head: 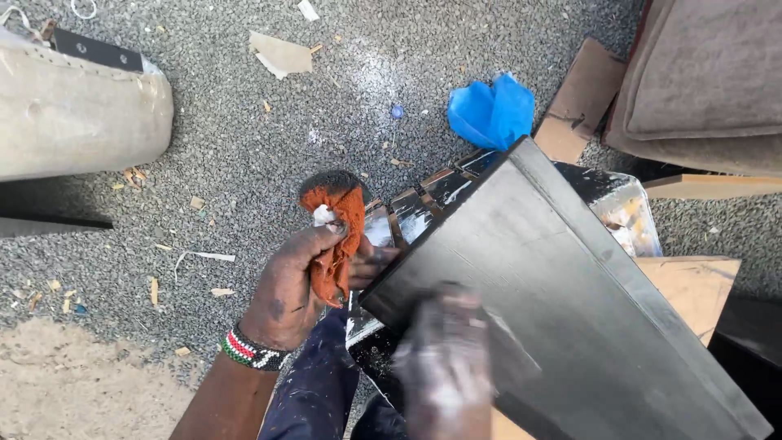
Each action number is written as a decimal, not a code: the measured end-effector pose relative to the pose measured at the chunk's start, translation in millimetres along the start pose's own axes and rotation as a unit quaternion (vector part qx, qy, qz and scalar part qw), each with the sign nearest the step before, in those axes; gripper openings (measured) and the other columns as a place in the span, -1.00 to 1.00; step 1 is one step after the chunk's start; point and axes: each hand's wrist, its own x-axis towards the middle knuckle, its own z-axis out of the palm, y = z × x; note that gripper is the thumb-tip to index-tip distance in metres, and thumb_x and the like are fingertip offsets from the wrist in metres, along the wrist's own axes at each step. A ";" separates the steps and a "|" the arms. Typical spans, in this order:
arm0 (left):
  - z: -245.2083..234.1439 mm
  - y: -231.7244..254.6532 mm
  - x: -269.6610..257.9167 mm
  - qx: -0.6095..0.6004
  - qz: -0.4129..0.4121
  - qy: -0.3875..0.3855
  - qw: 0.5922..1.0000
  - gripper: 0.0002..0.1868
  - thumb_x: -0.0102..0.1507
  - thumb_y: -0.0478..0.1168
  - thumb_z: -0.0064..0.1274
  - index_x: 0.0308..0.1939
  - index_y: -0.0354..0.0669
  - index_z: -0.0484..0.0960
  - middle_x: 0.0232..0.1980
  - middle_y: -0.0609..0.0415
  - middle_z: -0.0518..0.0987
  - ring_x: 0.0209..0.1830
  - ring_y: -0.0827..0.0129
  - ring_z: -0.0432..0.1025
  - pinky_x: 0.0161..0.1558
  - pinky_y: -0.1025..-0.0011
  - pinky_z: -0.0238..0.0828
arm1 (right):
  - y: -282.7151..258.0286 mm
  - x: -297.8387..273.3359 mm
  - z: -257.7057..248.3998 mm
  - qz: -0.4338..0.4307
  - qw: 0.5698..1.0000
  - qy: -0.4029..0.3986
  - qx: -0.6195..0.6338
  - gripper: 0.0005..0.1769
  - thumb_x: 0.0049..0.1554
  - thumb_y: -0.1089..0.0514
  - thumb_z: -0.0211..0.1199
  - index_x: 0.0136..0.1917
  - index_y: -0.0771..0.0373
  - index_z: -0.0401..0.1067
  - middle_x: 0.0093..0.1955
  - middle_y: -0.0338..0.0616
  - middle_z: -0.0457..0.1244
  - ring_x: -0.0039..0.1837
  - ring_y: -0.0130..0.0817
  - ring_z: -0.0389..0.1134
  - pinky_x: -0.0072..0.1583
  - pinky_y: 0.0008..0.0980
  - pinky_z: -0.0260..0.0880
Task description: The person paints a rectangular wooden board black using a cloth. They repeatedly dip the cloth into a paint can and apply the paint to the board's surface and edges. The person also wipes the painted board with a sanding block.
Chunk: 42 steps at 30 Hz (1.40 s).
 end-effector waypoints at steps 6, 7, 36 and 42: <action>-1.2 -11.3 -10.4 -0.163 -0.059 -0.025 0.984 -0.50 0.49 -0.05 0.02 -0.04 -0.56 0.80 0.04 -0.42 0.85 0.35 -0.51 0.80 0.27 -0.13 0.79 | 109.9 59.1 -74.1 -0.062 0.847 0.392 0.354 -0.28 0.58 0.17 -0.24 0.86 0.62 0.15 0.96 0.44 -0.02 1.00 0.30 -0.13 0.89 0.52 -0.25; -0.5 -10.0 -11.0 -0.223 -0.059 -0.014 0.973 -0.56 0.46 -0.08 0.13 -0.05 -0.53 0.79 0.02 -0.43 0.86 0.27 -0.51 0.80 0.25 -0.12 0.80 | 110.1 62.6 -78.5 -0.005 0.856 0.366 0.364 -0.28 0.64 0.19 -0.13 0.92 0.60 -0.05 1.00 0.46 -0.21 1.02 0.29 -0.29 0.94 0.40 -0.37; -17.3 -15.2 -2.0 -0.300 -0.046 0.143 0.942 -0.68 0.43 -0.21 0.25 0.17 -0.38 0.73 -0.04 -0.35 0.82 -0.08 -0.08 0.75 0.12 0.10 0.76 | -26.5 12.2 -77.7 0.033 0.827 0.381 0.411 -0.18 0.45 -0.11 0.17 0.84 0.33 0.33 0.86 0.20 0.24 0.85 0.21 0.23 0.72 0.27 0.21; 24.1 4.0 -50.3 0.037 0.063 -0.087 0.994 -0.33 0.50 0.38 0.44 -0.21 -0.15 0.62 0.40 -0.90 0.69 0.91 -0.74 0.43 -0.10 0.12 0.89 | 16.1 -39.3 19.8 0.296 0.774 0.338 0.446 0.02 0.43 -0.37 0.43 0.91 0.16 0.23 0.78 0.15 0.37 0.68 0.20 0.45 0.64 0.26 0.43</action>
